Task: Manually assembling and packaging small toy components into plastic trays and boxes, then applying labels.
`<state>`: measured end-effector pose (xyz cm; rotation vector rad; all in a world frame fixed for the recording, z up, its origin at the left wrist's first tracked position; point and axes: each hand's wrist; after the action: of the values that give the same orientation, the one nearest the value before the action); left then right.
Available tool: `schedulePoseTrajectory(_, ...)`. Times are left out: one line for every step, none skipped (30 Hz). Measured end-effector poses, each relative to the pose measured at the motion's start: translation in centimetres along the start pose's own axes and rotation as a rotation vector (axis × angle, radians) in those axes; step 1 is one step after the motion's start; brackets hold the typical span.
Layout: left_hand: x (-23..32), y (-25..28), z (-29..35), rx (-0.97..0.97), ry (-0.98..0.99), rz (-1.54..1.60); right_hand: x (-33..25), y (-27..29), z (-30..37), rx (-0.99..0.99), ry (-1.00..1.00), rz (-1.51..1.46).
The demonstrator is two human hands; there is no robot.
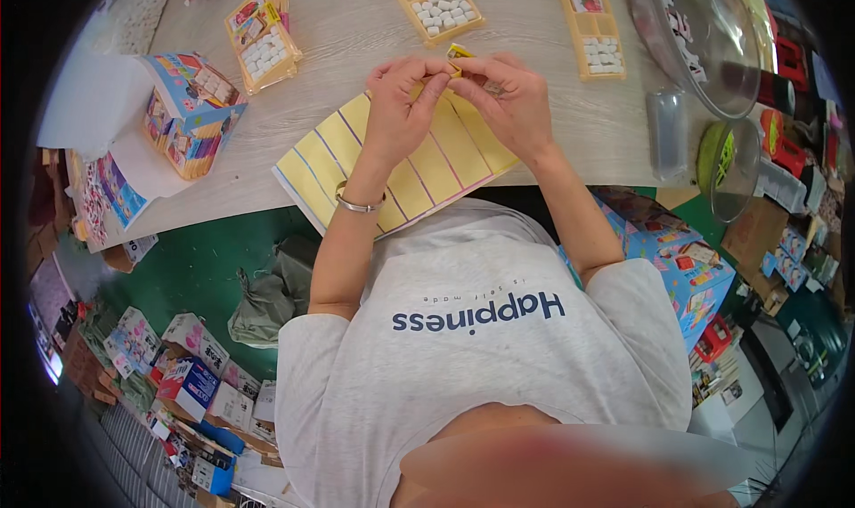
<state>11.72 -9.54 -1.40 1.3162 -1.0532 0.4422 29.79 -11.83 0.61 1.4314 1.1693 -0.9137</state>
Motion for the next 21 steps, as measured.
schedulePoseTrajectory(-0.1, -0.4, 0.2, 0.053, 0.014, 0.005, 0.2, 0.0, 0.0, -0.007, 0.018, 0.045)
schedulePoseTrajectory(0.0, -0.7, 0.1, 0.108, 0.027, 0.01, 0.3, -0.1, 0.0, -0.005, 0.016, 0.044)
schedulePoseTrajectory(0.2, -0.9, 0.2, 0.105, 0.028, 0.009, 0.6, -0.2, 0.0, 0.019, 0.056, 0.059)
schedulePoseTrajectory(0.4, -1.1, 0.3, 0.155, 0.058, 0.043, 0.7, -0.3, 0.0, 0.044, 0.095, 0.075)
schedulePoseTrajectory(0.7, -1.2, 0.3, 0.206, 0.091, 0.076, 0.6, -0.6, 0.0, 0.042, 0.094, 0.071)
schedulePoseTrajectory(0.7, -1.4, 0.4, 0.207, 0.094, 0.073, 0.4, -0.9, 0.1, 0.092, 0.202, 0.221)
schedulePoseTrajectory(0.6, -1.8, 0.5, 0.244, 0.116, 0.065, 0.2, -1.1, 0.1, 0.142, 0.309, 0.37)
schedulePoseTrajectory(0.6, -2.0, 0.6, 0.281, 0.14, 0.056, 0.2, -1.4, 0.2, 0.14, 0.309, 0.365)
schedulePoseTrajectory(0.7, -2.1, 0.6, 0.282, 0.143, 0.053, 0.1, -1.7, 0.2, 0.181, 0.327, 0.397)
schedulePoseTrajectory(0.7, -2.3, 0.5, 0.288, 0.146, 0.044, 0.1, -1.9, 0.2, 0.223, 0.345, 0.43)
schedulePoseTrajectory(0.6, -2.3, 0.5, 0.294, 0.15, 0.035, 0.2, -1.8, 0.2, 0.22, 0.346, 0.426)
schedulePoseTrajectory(0.4, -2.3, 0.4, 0.297, 0.152, 0.033, 0.3, -1.5, 0.2, 0.181, 0.274, 0.335)
schedulePoseTrajectory(0.2, -2.3, 0.4, 0.261, 0.178, 0.073, 0.5, -1.1, 0.1, 0.143, 0.203, 0.244)
schedulePoseTrajectory(0.0, -2.3, 0.4, 0.225, 0.204, 0.113, 0.7, -0.6, 0.1, 0.139, 0.204, 0.244)
schedulePoseTrajectory(-0.2, -2.1, 0.2, 0.229, 0.206, 0.115, 1.0, -0.2, 0.1, 0.118, 0.053, 0.041)
schedulePoseTrajectory(-0.5, -2.0, 0.1, 0.158, 0.204, 0.121, 1.2, 0.3, 0.1, 0.095, -0.098, -0.161)
schedulePoseTrajectory(-0.5, -1.8, 0.0, 0.087, 0.202, 0.125, 1.0, 0.6, -0.1, 0.091, -0.097, -0.161)
schedulePoseTrajectory(-0.5, -1.7, 0.1, 0.091, 0.203, 0.127, 0.8, 1.0, -0.3, 0.031, -0.012, 0.015)
schedulePoseTrajectory(-0.5, -1.6, 0.1, 0.065, 0.202, 0.101, 0.5, 1.4, -0.7, -0.029, 0.073, 0.191)
schedulePoseTrajectory(-0.5, -1.5, 0.0, 0.039, 0.199, 0.078, 0.0, 1.7, -1.0, -0.032, 0.076, 0.194)
schedulePoseTrajectory(-0.6, -1.6, 0.0, 0.044, 0.199, 0.08, -0.6, 2.1, -1.3, -0.094, 0.139, 0.174)
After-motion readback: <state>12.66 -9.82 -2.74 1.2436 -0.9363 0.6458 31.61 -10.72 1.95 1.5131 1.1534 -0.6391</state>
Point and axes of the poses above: each hand's wrist, its own z-axis away from the middle knuckle, its own y-axis out of the back of the hand, x = y × z, and after that the axes turned 13 degrees about -z, right-handed
